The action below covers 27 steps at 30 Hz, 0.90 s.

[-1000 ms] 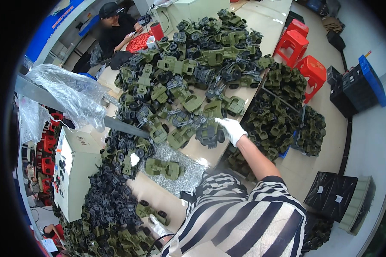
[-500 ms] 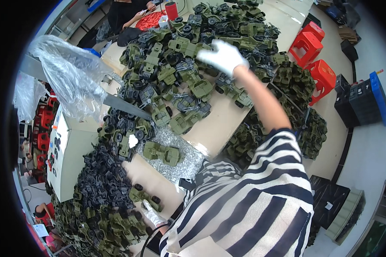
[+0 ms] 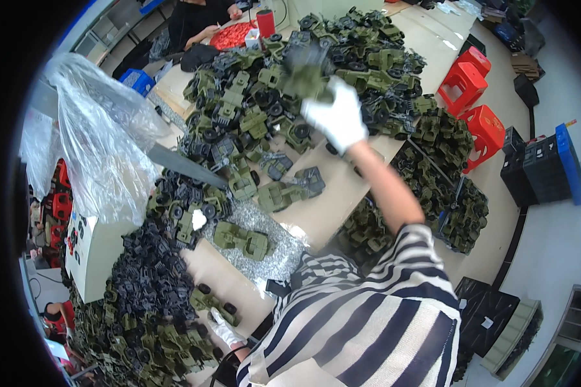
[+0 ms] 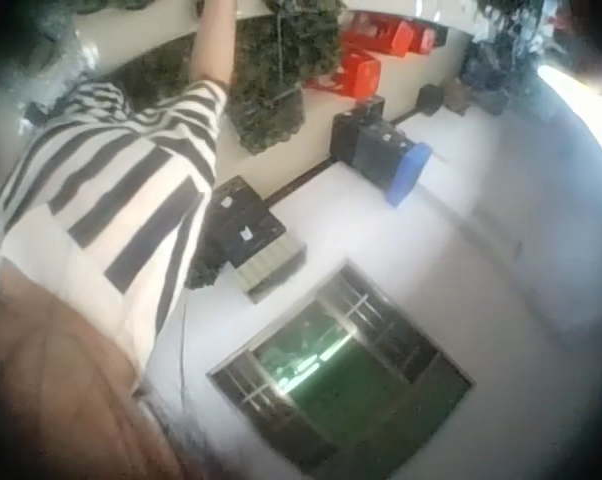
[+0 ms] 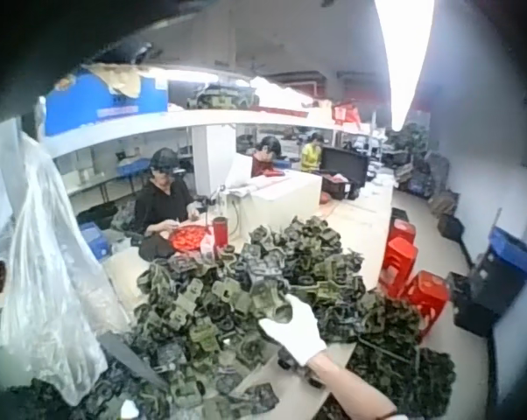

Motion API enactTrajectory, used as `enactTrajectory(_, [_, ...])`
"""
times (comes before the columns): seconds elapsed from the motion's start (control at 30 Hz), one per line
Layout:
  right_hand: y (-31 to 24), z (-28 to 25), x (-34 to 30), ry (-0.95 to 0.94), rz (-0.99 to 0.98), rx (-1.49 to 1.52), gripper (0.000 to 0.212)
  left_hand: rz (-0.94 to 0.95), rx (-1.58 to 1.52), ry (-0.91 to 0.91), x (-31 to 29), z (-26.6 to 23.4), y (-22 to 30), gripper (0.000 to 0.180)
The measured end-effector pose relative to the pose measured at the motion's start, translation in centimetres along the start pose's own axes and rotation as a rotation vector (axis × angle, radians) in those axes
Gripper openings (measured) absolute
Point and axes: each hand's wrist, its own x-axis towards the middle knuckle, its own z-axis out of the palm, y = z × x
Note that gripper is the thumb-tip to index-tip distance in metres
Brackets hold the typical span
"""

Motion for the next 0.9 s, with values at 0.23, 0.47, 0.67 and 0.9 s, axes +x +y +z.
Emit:
enactTrajectory(0.23, [-3.4,-0.3,6.0,-0.211,-0.460,-0.303,0.082,-0.017,-0.060,-0.002,0.5,-0.9,-1.6,0.054])
enactTrajectory(0.47, [1.8,7.1,-10.8,-0.995,-0.225,-0.657,0.102,0.017,-0.039,-0.004,0.8,-0.3,-2.9,0.056])
enactTrajectory(0.67, [2.8,4.9,-9.9,-1.063,-0.459,-0.564,0.038,0.012,-0.066,0.076,0.3,0.7,-2.1,0.051])
enactTrajectory(0.9, [-5.6,-5.7,4.8,-0.100,-0.510,-0.824,0.041,0.049,-0.044,0.077,-0.4,0.4,-0.1,0.051])
